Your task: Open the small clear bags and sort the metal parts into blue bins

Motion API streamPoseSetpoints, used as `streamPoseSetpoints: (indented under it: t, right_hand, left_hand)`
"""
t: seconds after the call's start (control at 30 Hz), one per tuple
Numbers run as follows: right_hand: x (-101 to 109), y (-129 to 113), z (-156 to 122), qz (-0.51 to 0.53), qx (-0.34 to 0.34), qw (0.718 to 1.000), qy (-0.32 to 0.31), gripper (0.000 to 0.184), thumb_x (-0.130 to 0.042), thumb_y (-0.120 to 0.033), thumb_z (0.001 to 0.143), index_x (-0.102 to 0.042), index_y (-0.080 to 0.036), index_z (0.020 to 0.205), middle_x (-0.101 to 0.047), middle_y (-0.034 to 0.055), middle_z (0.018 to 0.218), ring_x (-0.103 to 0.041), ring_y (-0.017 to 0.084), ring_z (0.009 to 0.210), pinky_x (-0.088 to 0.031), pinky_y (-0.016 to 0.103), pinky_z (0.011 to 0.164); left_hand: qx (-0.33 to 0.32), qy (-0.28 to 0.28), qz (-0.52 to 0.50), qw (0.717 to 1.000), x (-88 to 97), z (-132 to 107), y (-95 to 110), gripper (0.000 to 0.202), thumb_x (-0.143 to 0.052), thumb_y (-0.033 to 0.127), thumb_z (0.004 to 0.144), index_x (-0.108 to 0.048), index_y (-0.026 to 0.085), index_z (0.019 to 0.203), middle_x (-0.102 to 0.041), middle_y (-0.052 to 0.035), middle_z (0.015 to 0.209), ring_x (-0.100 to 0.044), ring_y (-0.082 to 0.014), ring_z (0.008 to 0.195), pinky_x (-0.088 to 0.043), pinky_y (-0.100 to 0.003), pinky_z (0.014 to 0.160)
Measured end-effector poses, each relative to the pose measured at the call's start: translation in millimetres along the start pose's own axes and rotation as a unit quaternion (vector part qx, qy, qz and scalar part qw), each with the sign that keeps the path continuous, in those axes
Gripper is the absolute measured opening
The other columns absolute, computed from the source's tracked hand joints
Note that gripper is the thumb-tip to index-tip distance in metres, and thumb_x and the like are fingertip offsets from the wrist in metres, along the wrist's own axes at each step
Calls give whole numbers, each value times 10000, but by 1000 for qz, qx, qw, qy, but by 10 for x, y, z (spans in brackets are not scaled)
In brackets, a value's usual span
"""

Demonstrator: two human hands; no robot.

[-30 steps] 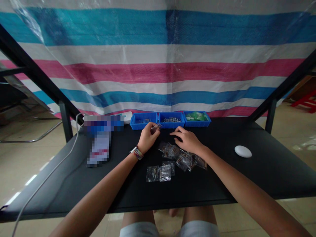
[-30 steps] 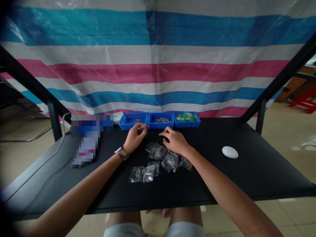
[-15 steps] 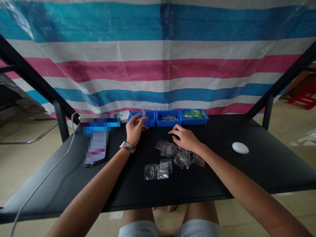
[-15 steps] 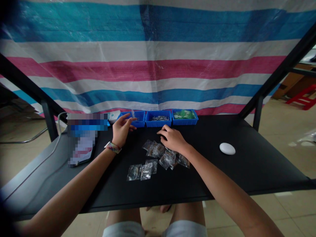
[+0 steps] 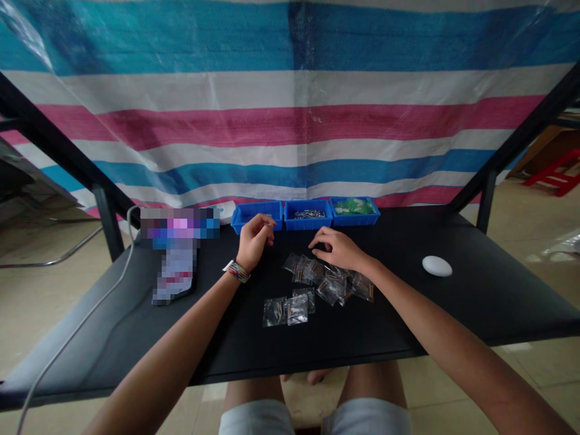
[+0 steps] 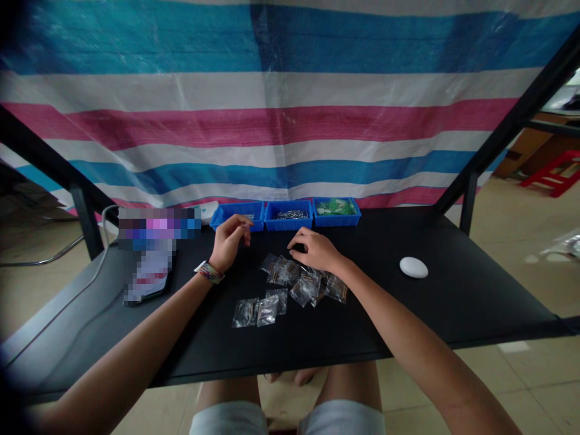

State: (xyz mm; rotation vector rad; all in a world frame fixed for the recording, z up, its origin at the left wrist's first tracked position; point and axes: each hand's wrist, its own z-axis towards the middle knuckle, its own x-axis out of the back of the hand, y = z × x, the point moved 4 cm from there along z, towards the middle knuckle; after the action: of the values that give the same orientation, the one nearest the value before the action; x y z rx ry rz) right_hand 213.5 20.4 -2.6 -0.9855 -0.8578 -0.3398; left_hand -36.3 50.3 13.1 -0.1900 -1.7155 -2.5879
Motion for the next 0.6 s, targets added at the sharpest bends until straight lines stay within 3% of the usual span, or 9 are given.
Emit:
streamPoseSetpoints:
  t: [0.07,0.3,0.43,0.6]
  right_hand:
    - [6,-50,-9,3,-3,1000,0,93,-764,-277,929,-800,-236,1003,-667,20,1035,-560,110,697,-445,284,702]
    - [-45,-365,-63,-105,38,994,17,301,-890,-447,818,-762,-201,935,-651,42,894,-586,230,914,-441,364,845]
    - [-103,-405,-58,-104,43,994,-2,261,-899,-363,812,-743,-203,947,-653,36,884,-577,237,926,-431,361,838]
    - [-123,-366,-39,-49,40,998,6,221,-879,-233,807,-676,-204,889,-667,28,901,-580,218,908,-431,341,836]
  left_hand:
    - [1,-45,18,999,-52,-26,9,163,-614,322,888,-654,175,830,-565,25,599,-536,-109,504,-429,-223,507]
    - [8,-196,133,971,-206,-103,-39,139,-585,276,867,-675,181,821,-630,9,635,-584,-138,559,-425,-244,556]
    - [-47,-261,223,938,-266,-125,-28,138,-587,208,841,-721,195,809,-725,-19,772,-642,-169,693,-452,-267,654]
    - [-66,-287,257,920,-299,-146,-8,164,-621,216,843,-774,215,902,-736,-35,890,-659,-180,751,-463,-278,694]
